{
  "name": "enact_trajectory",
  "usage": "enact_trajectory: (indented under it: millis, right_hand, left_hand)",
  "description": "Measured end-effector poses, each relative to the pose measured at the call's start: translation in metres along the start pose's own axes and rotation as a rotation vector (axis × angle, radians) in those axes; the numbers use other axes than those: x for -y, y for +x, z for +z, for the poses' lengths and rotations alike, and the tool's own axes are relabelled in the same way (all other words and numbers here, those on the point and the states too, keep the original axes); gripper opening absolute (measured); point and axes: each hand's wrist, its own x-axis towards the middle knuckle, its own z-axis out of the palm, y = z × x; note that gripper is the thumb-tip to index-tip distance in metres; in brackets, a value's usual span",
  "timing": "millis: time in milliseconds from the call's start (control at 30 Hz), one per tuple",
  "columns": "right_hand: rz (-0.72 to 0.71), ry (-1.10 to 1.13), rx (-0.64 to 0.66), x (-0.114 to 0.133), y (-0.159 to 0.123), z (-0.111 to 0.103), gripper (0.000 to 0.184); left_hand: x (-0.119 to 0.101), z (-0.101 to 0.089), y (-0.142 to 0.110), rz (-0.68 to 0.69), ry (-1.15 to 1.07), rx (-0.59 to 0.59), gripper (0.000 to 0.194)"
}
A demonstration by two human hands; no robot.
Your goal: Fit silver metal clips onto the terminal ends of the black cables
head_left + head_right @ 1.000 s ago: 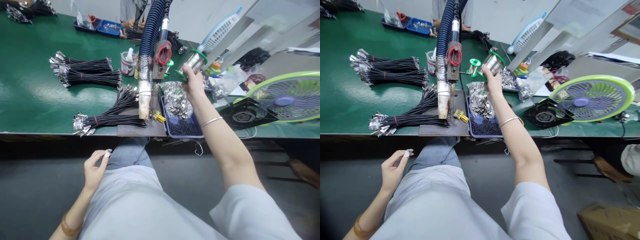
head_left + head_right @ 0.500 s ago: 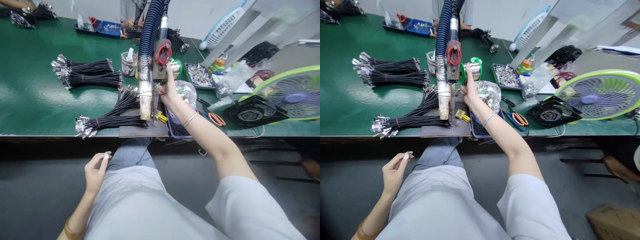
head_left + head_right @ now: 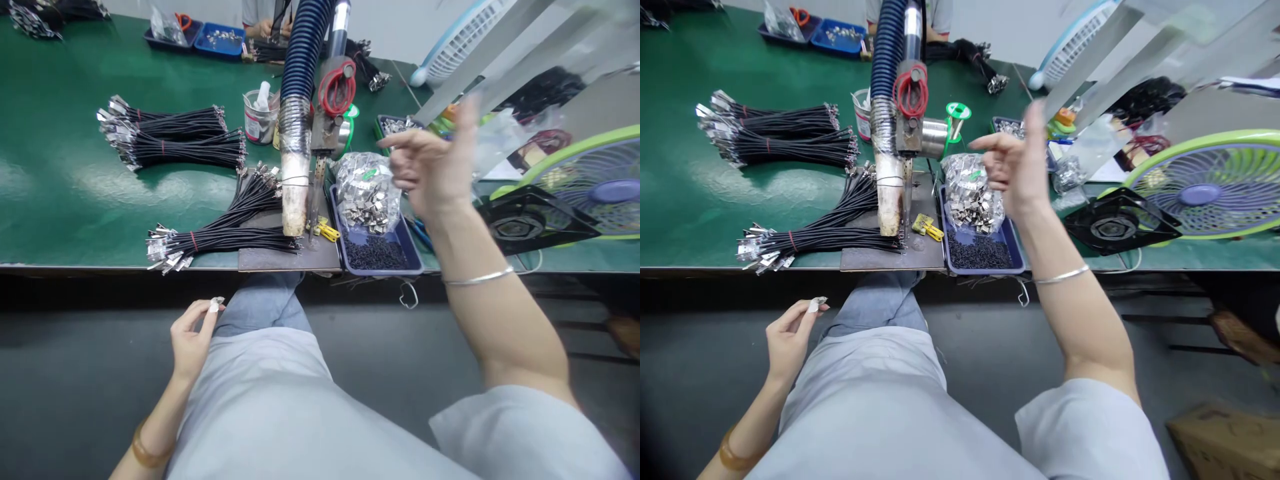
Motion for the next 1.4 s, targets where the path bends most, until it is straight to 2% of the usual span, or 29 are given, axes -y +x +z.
enact_trajectory:
  millis: [33,133,200,233,300,367,433,500,600,700,800,867,967,1100,1200,1400]
  right_hand:
    - [-0.033,0.021,-0.038,0.005,-0.007,-0.012,0.069]
    - [-0.219,0.043,-0.083,0.013,-0.035,-0.043,0.051]
    - [-0.358,0.009,-0.111,0.013,-0.061,-0.057,0.056]
    - [-0.427,-0.003,-0.12,0.012,-0.076,-0.061,0.052]
    - [-0.572,-0.045,-0.028,0.008,-0.106,-0.064,0.032]
    - [-0.651,-0.25,0.15,0.001,-0.133,-0.062,0.011]
    - [-0.655,-0.599,0.368,-0.009,-0.152,-0.057,0.017]
    - [-0.651,-0.897,0.381,-0.022,-0.158,-0.053,0.02]
    - [-0.599,-1.089,0.168,-0.047,-0.147,-0.054,0.02]
    - [-0.434,-1.175,-0.094,-0.071,-0.123,-0.061,0.018]
    - [-0.33,-1.224,-0.198,-0.087,-0.099,-0.061,0.014]
    - [-0.318,-1.227,-0.204,-0.094,-0.087,-0.054,0.014]
    - [-0.334,-1.202,-0.178,-0.101,-0.074,-0.041,0.013]
    - [-0.32,-1.198,-0.142,-0.109,-0.065,-0.03,0.01]
    - [-0.284,-1.233,-0.148,-0.114,-0.061,-0.027,0.008]
    - [-0.334,-1.093,-0.062,-0.116,-0.062,-0.024,0.014]
  left_hand:
    - [-0.001,0.001,0.001,0.002,-0.002,0.007,0.017]
    - [-0.005,0.007,0.003,0.032,-0.01,0.042,0.017]
    - [-0.011,0.012,0.007,0.073,-0.009,0.091,0.017]
    - [-0.016,0.016,0.009,0.107,-0.006,0.122,0.016]
    - [-0.026,0.022,0.016,0.203,0.023,0.186,0.015]
    - [-0.037,0.027,0.024,0.303,0.036,0.224,0.014]
    - [-0.048,0.031,0.032,0.394,0.038,0.257,0.013]
    - [-0.057,0.037,0.038,0.454,0.038,0.292,0.012]
    - [-0.065,0.048,0.04,0.487,0.023,0.352,0.012]
    - [-0.067,0.062,0.034,0.491,-0.002,0.433,0.012]
    - [-0.068,0.074,0.027,0.505,-0.022,0.475,0.012]
    - [-0.07,0.079,0.026,0.527,-0.028,0.45,0.011]
    - [-0.072,0.08,0.032,0.594,0.023,0.337,0.011]
    - [-0.068,0.075,0.054,0.718,0.263,0.174,0.008]
    - [-0.062,0.075,0.075,0.71,0.475,0.165,0.012]
    - [-0.053,0.09,0.099,0.774,0.621,0.23,0.029]
